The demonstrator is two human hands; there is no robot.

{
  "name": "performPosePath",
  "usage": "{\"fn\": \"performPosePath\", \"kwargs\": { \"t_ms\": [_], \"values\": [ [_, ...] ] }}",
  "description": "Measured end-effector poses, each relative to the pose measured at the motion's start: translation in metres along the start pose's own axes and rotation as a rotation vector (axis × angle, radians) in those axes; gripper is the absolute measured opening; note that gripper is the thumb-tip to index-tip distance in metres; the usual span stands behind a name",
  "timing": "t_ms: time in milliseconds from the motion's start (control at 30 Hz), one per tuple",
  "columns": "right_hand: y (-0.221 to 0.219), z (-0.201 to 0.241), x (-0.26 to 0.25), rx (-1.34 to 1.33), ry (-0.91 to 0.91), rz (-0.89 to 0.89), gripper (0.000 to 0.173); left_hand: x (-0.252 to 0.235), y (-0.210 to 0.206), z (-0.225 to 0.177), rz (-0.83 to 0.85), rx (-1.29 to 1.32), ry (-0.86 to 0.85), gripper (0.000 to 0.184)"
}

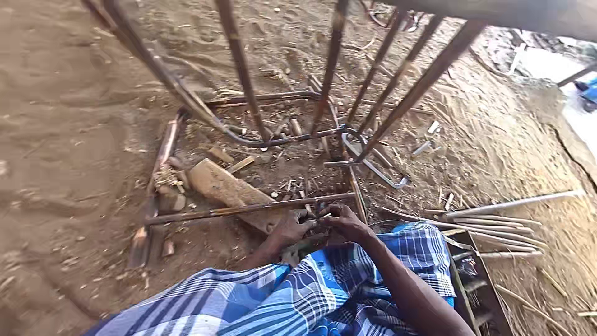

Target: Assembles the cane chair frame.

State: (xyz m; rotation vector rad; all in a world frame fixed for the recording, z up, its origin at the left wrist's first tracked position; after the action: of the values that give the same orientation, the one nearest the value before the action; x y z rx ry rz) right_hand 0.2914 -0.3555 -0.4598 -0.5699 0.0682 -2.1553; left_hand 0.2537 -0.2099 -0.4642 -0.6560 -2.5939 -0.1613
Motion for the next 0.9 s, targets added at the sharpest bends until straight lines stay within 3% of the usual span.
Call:
{"fn": "performPosePath", "kwargs": {
  "t_ms": [167,300,367,467,600,900],
  "values": [
    [0.082,0.003,0.05,0.149,-0.002,-0.246,0.03,-0.057,-0.016,-0.011,-0.042,-0.065,0.051,0.016],
    [0.14,-0.006,0.057,0.291,0.011,-0.427,0.03,-0.089,-0.023,-0.011,-0.113,-0.201,0.126,0.022],
    [0.16,-0.012,0.054,0.402,-0.068,-0.537,0.03,-0.096,-0.024,-0.015,-0.163,-0.315,0.165,0.022],
    [0.169,-0.01,0.044,0.533,-0.186,-0.606,0.03,-0.1,-0.022,-0.017,-0.248,-0.428,0.243,0.032],
    [0.176,-0.005,0.036,0.6,-0.239,-0.633,0.026,-0.106,-0.021,0.0,-0.329,-0.334,0.25,0.042],
    [0.188,-0.021,0.032,0.437,-0.156,-0.628,0.026,-0.104,-0.02,0.015,-0.411,-0.109,0.236,0.041]
  ]
}}
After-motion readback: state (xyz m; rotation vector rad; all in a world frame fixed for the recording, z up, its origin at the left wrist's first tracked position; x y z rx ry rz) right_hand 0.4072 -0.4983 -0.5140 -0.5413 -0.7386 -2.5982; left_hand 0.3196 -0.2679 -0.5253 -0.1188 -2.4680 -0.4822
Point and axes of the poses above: each hand's wrist, its own x-axis away from the middle knuckle, its own y-axis out of the back of the hand, z = x × y, the point moved 9 cm from there along -x, towards the middle knuckle, and after that the axes turned 14 degrees about z, right-handed, at the moved point
